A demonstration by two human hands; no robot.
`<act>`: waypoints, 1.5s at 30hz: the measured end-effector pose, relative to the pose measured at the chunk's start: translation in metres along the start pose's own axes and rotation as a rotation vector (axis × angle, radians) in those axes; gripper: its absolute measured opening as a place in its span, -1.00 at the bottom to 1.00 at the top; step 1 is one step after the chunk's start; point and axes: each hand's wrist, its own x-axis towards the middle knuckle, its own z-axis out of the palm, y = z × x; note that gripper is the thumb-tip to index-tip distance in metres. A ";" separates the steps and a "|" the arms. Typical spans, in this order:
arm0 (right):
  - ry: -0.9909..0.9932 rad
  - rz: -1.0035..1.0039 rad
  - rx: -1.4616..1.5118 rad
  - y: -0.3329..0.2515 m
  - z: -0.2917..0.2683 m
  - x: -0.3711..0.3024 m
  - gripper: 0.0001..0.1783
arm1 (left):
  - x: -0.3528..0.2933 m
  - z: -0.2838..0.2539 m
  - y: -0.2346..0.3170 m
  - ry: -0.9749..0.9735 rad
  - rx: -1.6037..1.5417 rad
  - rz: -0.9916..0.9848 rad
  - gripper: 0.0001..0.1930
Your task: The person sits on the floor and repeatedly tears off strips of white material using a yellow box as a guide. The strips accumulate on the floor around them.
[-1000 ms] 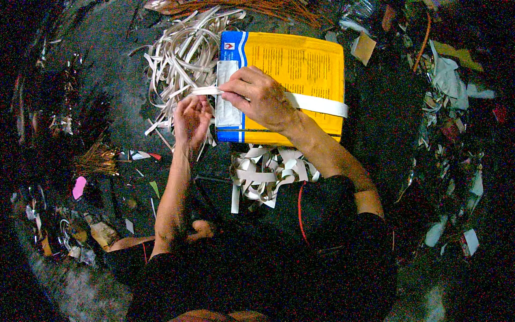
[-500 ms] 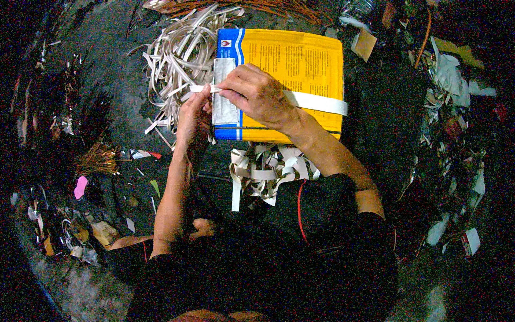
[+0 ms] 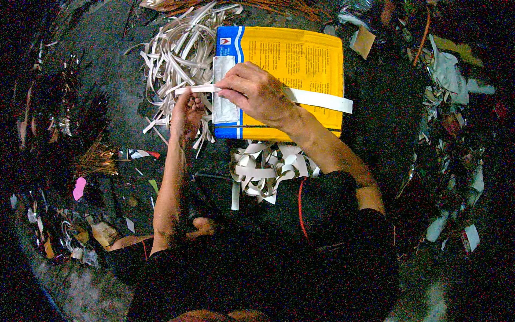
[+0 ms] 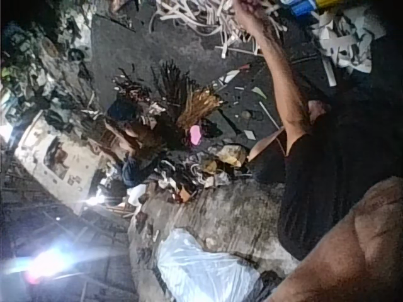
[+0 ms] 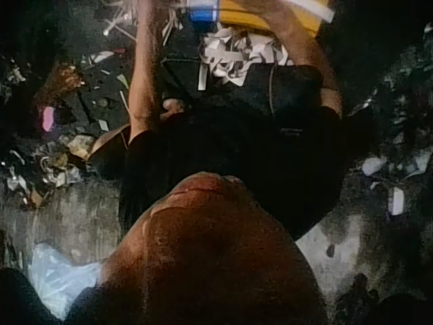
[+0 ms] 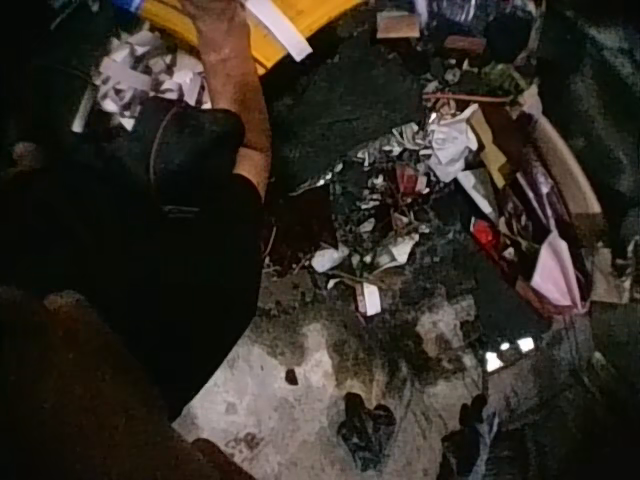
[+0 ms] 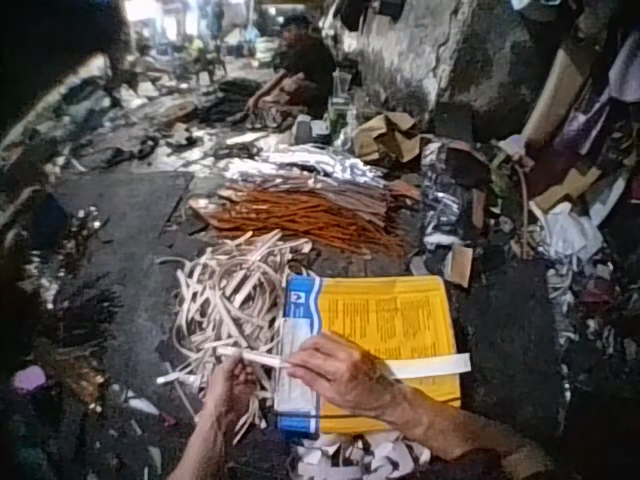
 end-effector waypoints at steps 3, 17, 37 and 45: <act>0.010 0.019 -0.002 0.003 0.000 -0.004 -0.85 | -0.045 0.063 0.007 0.041 -0.100 -0.061 -0.72; 0.014 -0.007 -0.015 0.004 0.001 -0.005 -0.86 | -0.029 0.044 0.002 -0.003 0.355 0.024 -0.79; -0.027 -0.010 -0.030 0.000 -0.003 -0.004 -0.84 | -0.056 0.079 0.007 0.007 0.500 0.030 -0.74; -0.004 -0.044 -0.047 0.001 -0.002 -0.004 -0.84 | -0.025 0.037 0.005 -0.013 0.484 0.052 -0.74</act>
